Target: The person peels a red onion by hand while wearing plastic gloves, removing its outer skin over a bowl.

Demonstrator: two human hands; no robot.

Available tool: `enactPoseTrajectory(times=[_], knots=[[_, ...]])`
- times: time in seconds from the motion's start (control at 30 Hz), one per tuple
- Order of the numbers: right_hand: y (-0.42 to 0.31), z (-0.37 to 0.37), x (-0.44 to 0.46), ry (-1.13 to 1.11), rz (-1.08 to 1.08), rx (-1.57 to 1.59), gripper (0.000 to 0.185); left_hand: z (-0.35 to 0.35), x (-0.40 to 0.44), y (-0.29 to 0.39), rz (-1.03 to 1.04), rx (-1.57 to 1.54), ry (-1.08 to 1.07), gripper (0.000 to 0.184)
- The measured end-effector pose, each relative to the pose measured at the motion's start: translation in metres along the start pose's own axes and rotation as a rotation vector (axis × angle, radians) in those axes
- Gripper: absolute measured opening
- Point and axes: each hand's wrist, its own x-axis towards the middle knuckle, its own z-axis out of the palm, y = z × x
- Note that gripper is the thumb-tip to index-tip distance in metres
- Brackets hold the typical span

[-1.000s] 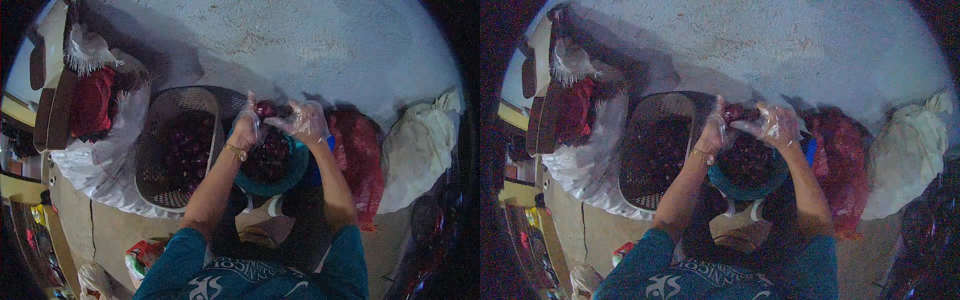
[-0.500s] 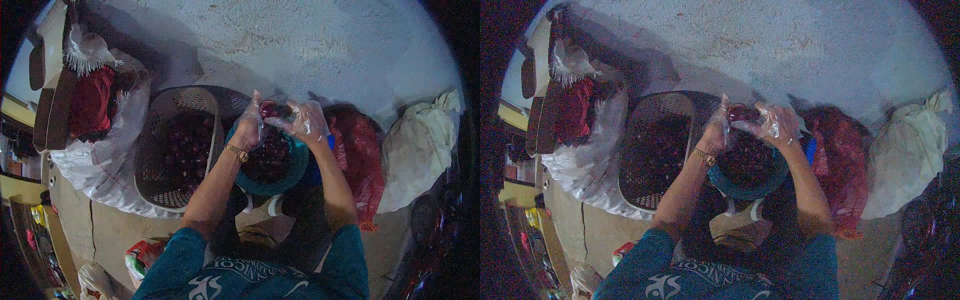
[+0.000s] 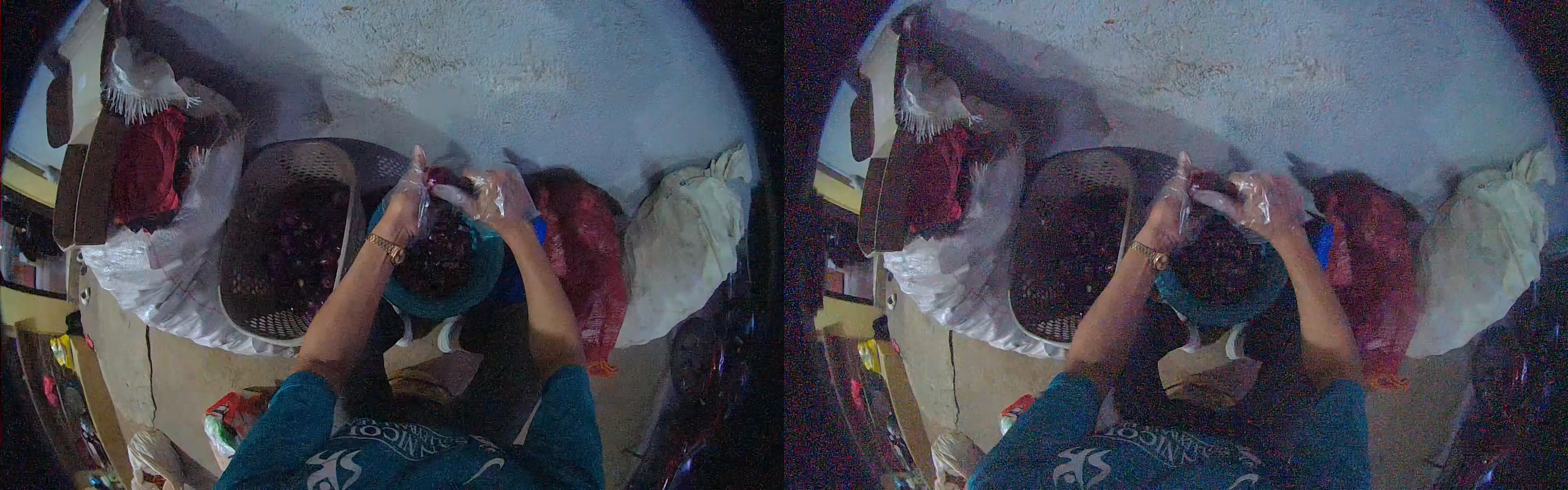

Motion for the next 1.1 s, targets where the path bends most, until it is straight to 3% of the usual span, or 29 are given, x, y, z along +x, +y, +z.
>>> enactPoseTrajectory(times=[0.23, 0.33, 0.4, 0.43, 0.53, 0.6, 0.63, 0.7, 0.8, 0.83, 0.87, 0.9, 0.93, 1.0, 1.1], knots=[[-0.021, -0.024, 0.011, -0.128, 0.02, 0.043, 0.048, -0.01, 0.012, -0.006, -0.031, -0.077, 0.054, 0.069], [-0.019, -0.02, 0.007, -0.235, -0.005, 0.01, 0.057, -0.019, 0.015, -0.006, -0.046, -0.097, 0.1, 0.068], [-0.006, 0.003, -0.005, 0.187, -0.201, 0.064, 0.056, -0.032, 0.022, -0.009, -0.053, -0.085, 0.126, 0.065], [-0.007, 0.001, -0.005, 0.186, -0.201, 0.064, 0.056, -0.04, 0.028, -0.012, -0.022, -0.123, 0.131, 0.061], [-0.012, -0.017, 0.001, 0.121, -0.254, 0.171, 0.055, -0.023, 0.016, -0.004, -0.009, -0.223, 0.162, 0.054], [-0.019, -0.027, 0.011, -0.31, -0.159, 0.06, 0.054, -0.019, 0.012, 0.0, -0.027, -0.286, 0.189, 0.051], [-0.016, -0.021, 0.008, -0.31, -0.16, 0.06, 0.054, -0.025, 0.016, -0.001, -0.038, -0.22, 0.277, 0.049], [-0.007, -0.003, 0.0, -0.034, -0.206, -0.035, 0.057, -0.02, 0.014, 0.002, -0.048, -0.154, 0.366, 0.048], [-0.017, -0.019, 0.007, -0.039, -0.045, 0.028, 0.06, 0.0, 0.003, 0.009, -0.023, -0.245, 0.201, 0.047], [-0.012, -0.013, 0.005, -0.039, -0.045, 0.028, 0.06, -0.017, 0.015, 0.0, -0.04, -0.12, 0.295, 0.054], [-0.002, -0.001, 0.001, 0.111, -0.078, 0.012, 0.062, -0.029, 0.024, -0.006, -0.057, 0.006, 0.388, 0.065], [-0.003, -0.001, 0.002, 0.26, -0.109, -0.005, 0.064, -0.032, 0.026, -0.008, -0.058, 0.007, 0.389, 0.065], [-0.003, -0.003, 0.003, 0.26, -0.108, -0.005, 0.064, -0.035, 0.028, -0.01, -0.08, -0.076, 0.262, 0.067], [-0.006, -0.012, 0.007, 0.021, 0.0, -0.027, 0.068, -0.031, 0.027, -0.01, -0.102, -0.158, 0.132, 0.068], [-0.005, -0.011, 0.006, 0.042, 0.001, 0.0, 0.07, -0.02, 0.018, -0.007, -0.078, -0.13, 0.078, 0.071]])
